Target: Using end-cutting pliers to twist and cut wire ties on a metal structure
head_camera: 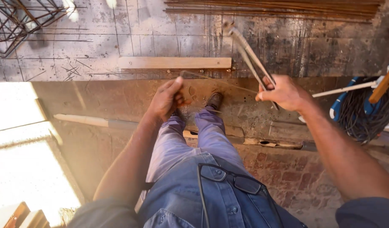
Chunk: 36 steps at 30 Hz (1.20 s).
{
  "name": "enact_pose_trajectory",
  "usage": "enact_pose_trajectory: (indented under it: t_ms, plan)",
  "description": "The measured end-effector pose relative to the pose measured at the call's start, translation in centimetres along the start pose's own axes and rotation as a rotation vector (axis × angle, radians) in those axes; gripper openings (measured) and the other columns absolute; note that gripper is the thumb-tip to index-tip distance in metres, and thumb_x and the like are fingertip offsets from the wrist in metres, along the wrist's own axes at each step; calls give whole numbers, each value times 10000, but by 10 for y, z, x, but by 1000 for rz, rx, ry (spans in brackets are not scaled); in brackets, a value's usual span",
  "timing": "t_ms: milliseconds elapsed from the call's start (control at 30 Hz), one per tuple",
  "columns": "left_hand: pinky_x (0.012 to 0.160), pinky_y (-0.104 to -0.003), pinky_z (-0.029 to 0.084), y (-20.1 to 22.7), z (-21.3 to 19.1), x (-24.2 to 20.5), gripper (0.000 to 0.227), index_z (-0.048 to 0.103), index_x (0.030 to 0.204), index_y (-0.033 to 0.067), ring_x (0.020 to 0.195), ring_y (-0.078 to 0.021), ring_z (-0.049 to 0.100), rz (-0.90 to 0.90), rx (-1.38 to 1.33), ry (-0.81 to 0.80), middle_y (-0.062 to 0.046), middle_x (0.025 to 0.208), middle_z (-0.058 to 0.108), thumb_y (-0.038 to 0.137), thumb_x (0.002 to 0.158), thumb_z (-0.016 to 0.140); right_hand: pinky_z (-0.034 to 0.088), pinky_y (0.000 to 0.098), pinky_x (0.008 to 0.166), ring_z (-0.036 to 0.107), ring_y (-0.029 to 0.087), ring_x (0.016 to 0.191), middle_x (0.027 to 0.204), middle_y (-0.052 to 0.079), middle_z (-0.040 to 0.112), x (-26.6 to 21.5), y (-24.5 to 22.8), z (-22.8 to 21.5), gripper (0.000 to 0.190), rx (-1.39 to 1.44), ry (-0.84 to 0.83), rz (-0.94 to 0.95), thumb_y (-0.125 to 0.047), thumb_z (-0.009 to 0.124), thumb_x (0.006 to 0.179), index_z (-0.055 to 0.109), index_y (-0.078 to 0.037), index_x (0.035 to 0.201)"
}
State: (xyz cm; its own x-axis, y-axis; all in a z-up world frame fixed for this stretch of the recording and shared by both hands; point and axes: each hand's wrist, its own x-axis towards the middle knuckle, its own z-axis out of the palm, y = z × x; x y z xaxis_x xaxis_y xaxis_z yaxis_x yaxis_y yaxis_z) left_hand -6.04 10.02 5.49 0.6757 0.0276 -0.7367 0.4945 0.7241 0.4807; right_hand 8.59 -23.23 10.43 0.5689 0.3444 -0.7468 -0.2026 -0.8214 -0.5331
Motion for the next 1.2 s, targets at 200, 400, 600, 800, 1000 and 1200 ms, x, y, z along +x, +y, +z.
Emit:
enact_pose_trajectory:
  t_ms: [200,400,600,800,1000,1200]
  plan:
    - [458,-304,531,-4,-19,7,437,514,796,121,518,-107,432,-43,26,285,45,600,313,517,954,609,483,268,693,614,129,723,716,-20,661,46,-4,7,192,10,279,-63,-290,763,736,718,-204,901]
    - [574,-365,658,-18,-28,38,447,494,782,131,529,-120,501,0,-13,386,23,600,373,536,931,611,497,281,700,651,146,740,746,-6,680,82,4,11,171,12,308,-201,-212,770,746,725,-201,910]
    - [557,-392,655,-17,-12,39,541,522,758,131,641,-223,715,-111,95,419,-67,655,573,641,937,502,493,300,693,648,186,763,749,21,667,98,12,16,131,-36,389,-220,-172,775,757,722,-188,875]
    - [527,-360,630,-26,-16,53,575,433,754,154,580,-286,703,-161,281,458,-146,651,645,704,918,465,504,328,694,666,204,772,749,-10,666,115,43,23,134,-5,396,-161,-252,803,765,722,-242,872]
    - [448,-385,622,-35,-8,61,668,449,578,98,443,-262,638,-11,321,564,-144,481,506,679,898,524,510,411,737,667,291,832,812,94,650,98,46,14,129,-66,466,-247,-276,790,822,730,-217,921]
    - [445,-408,623,-40,-10,70,688,447,564,104,421,-221,559,-22,305,623,-113,473,424,718,854,556,506,462,688,610,345,715,756,165,617,1,41,-26,159,-96,398,-397,-170,720,1047,680,-24,999]
